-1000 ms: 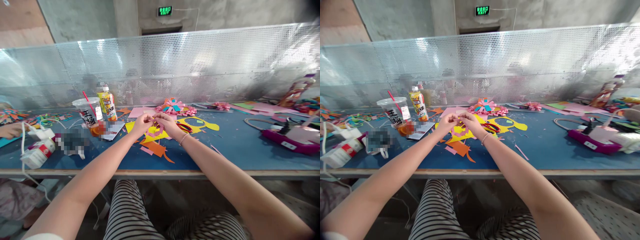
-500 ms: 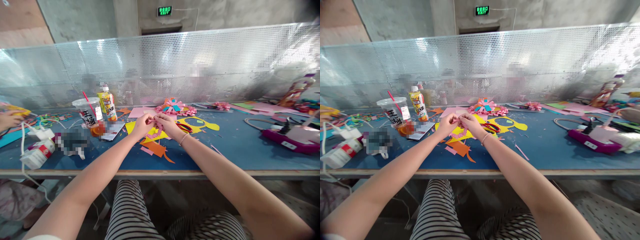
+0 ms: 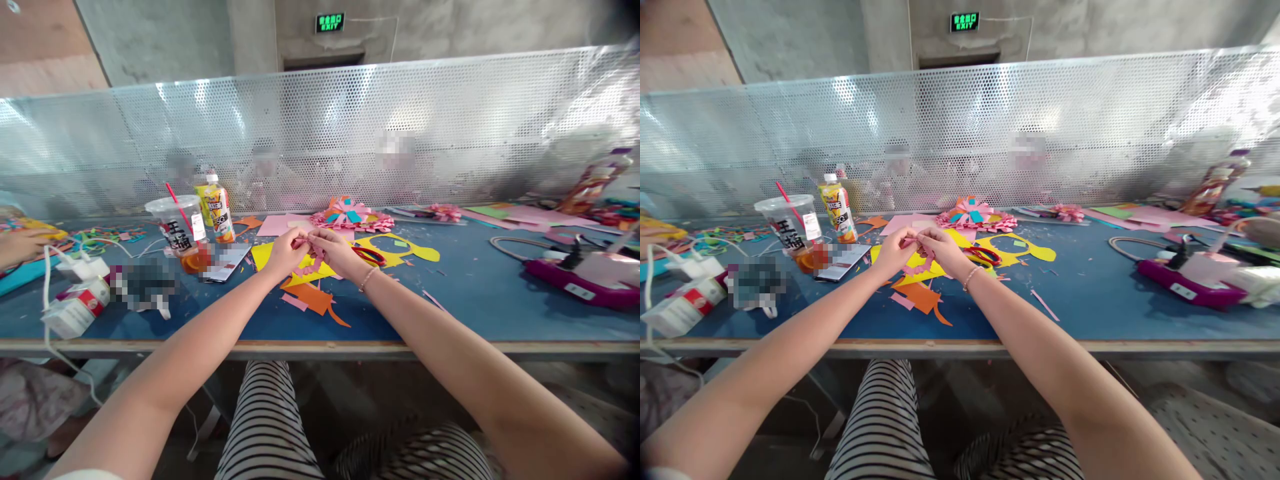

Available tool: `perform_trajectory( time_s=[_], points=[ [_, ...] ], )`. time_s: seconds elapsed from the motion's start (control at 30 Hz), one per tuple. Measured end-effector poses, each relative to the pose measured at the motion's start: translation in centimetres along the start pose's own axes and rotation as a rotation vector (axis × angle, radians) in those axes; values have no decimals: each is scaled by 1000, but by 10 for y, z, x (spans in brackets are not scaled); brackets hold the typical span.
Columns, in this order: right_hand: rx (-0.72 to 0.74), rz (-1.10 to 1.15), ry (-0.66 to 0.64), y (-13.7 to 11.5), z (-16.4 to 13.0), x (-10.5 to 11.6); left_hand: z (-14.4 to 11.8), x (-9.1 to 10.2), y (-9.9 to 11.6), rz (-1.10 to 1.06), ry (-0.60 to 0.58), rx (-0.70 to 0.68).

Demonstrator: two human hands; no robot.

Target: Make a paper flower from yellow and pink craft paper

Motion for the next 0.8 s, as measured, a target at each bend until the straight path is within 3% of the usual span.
perform_trajectory(
  time_s=[0.4, 0.5, 0.63, 0.8],
  points=[
    [52, -142, 71, -1, 1, 8, 1, 1, -10, -94, 20, 78],
    [107, -247, 131, -6, 0, 13, 1, -2, -12, -220, 13, 124],
    [153, -402, 182, -13, -2, 16, -1, -5, -22, -459, 51, 286],
    [197, -501, 195, -17, -3, 16, -3, -7, -31, -600, 85, 381]
  ],
)
Point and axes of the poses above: each hand's wrist, its own z-axis towards the middle knuckle, its own x-axis out of the back of the hand, y = z × x, the point moved 8 cm from there along z, towards the middle knuckle, and after that the axes turned 14 degrees about -z, right-handed, at the moved point
